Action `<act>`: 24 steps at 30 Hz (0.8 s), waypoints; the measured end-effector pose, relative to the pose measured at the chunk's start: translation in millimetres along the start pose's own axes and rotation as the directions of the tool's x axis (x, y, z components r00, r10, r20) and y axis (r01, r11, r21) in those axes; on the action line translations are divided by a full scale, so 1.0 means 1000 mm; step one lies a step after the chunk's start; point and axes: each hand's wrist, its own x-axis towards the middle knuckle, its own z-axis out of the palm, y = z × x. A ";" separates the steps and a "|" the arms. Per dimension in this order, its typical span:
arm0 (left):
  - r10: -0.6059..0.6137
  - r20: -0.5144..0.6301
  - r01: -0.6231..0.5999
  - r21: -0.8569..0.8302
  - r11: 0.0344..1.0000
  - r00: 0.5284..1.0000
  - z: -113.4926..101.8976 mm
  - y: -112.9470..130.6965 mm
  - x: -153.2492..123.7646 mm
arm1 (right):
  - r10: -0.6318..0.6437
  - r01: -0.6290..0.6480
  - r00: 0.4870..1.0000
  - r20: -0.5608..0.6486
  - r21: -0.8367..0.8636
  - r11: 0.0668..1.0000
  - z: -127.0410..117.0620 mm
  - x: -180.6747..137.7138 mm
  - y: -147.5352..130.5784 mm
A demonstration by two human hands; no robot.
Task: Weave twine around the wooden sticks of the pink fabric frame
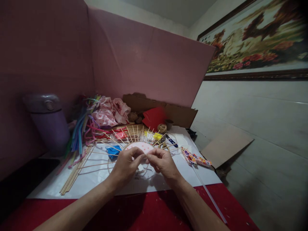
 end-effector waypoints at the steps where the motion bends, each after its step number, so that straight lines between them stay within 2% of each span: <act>1: -0.022 0.007 0.022 -0.017 1.000 1.000 0.000 0.000 0.000 | 0.009 -0.009 1.000 0.003 0.000 1.000 0.000 0.000 0.000; 3: -0.034 0.015 0.034 -0.031 0.999 0.999 0.001 0.001 0.000 | 0.022 -0.022 1.000 0.015 0.004 1.000 0.001 0.000 -0.001; 9: 0.039 -0.010 -0.039 0.034 0.999 0.999 0.002 0.001 -0.002 | 0.024 -0.026 0.997 0.071 0.017 1.000 0.000 0.000 0.001; 15: 0.100 -0.033 -0.100 -0.020 0.995 0.994 0.002 -0.006 -0.002 | 0.035 -0.040 0.993 0.117 0.043 0.998 -0.003 0.001 0.001; 20: 0.024 -0.019 -0.027 -0.138 0.990 1.000 0.003 -0.011 -0.001 | 0.060 -0.064 0.991 0.122 0.030 0.998 -0.003 0.001 0.000; 24: -0.047 -0.001 0.047 -0.162 0.986 0.999 0.003 -0.009 -0.001 | 0.055 -0.056 0.994 0.091 0.014 0.998 -0.002 -0.001 -0.002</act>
